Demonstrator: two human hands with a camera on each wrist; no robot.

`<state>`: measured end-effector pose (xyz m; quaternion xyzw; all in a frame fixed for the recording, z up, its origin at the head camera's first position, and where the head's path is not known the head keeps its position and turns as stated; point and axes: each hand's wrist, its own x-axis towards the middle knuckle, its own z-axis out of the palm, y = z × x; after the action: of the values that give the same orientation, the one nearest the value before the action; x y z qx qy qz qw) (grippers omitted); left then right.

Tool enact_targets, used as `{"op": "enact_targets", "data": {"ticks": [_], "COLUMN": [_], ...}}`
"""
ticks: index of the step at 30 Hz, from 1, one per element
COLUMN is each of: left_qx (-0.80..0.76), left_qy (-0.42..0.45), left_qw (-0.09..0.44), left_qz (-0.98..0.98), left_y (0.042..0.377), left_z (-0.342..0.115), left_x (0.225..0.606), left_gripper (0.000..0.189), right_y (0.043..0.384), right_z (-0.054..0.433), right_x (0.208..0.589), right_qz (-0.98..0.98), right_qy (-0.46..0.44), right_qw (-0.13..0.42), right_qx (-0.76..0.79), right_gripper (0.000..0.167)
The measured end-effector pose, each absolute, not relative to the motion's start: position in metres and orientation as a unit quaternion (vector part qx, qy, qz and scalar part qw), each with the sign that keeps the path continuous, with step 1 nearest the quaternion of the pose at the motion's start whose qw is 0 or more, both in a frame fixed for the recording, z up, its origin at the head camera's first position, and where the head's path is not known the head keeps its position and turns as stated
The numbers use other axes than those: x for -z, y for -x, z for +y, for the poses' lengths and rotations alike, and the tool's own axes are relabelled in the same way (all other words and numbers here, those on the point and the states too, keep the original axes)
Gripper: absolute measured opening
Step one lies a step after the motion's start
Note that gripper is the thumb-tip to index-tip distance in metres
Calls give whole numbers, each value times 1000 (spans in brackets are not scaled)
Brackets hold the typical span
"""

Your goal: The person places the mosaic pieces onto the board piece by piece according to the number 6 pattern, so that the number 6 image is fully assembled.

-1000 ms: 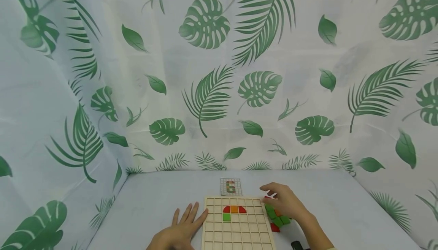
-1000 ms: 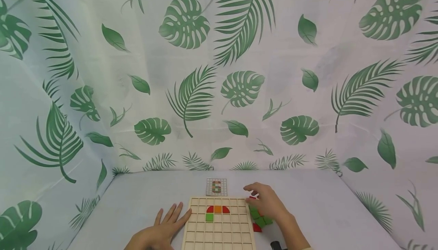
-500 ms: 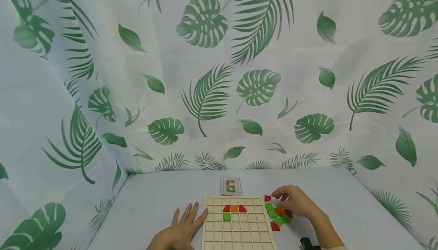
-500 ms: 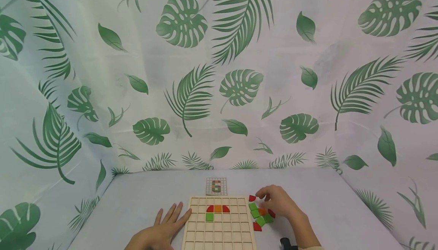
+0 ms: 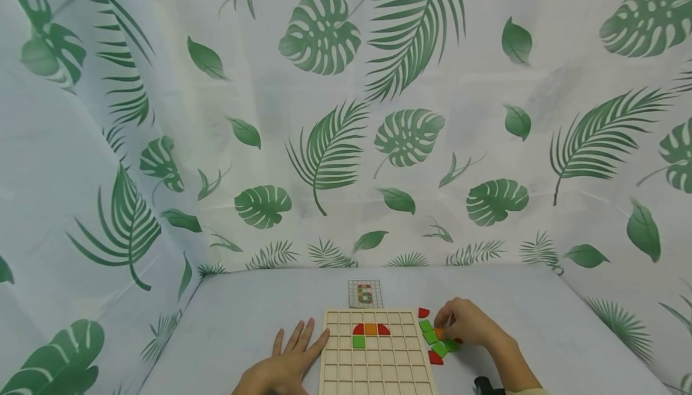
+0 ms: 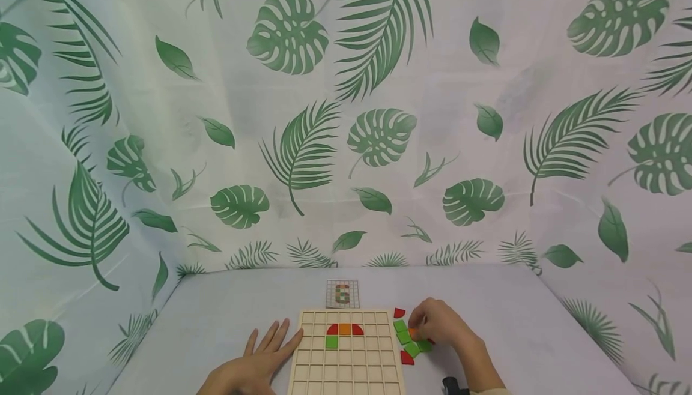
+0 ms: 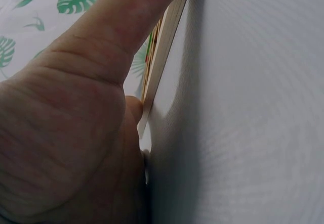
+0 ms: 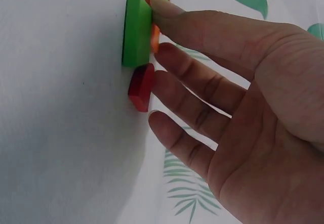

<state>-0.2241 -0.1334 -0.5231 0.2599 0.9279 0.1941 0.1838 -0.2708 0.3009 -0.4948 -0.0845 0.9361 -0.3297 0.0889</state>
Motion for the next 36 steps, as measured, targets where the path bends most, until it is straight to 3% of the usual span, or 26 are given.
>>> {"op": "enact_targets", "data": {"ticks": [9,16,27,36], "left_qx": [-190,-216,-202,-195], "left_qy": [-264,-291,-270,-264], "left_qw": [180,186,185,186], "left_qz": [928,913,923,926], "left_y": [225,232,228,225], "left_z": [-133,-140,-138,-134], "left_x": [523,534,525,521], "left_gripper": [127,128,130,127], "right_y": [271,271,270,271], "right_z": [300,296,293,276], "right_x": [495,494,487,483], "right_qz": [928,937,937,918], "right_qy": [141,111,132,167], "right_qw": [84,66,3,7], "right_qx": [335,323,325,360], "right_gripper": [20,24,14,15]}}
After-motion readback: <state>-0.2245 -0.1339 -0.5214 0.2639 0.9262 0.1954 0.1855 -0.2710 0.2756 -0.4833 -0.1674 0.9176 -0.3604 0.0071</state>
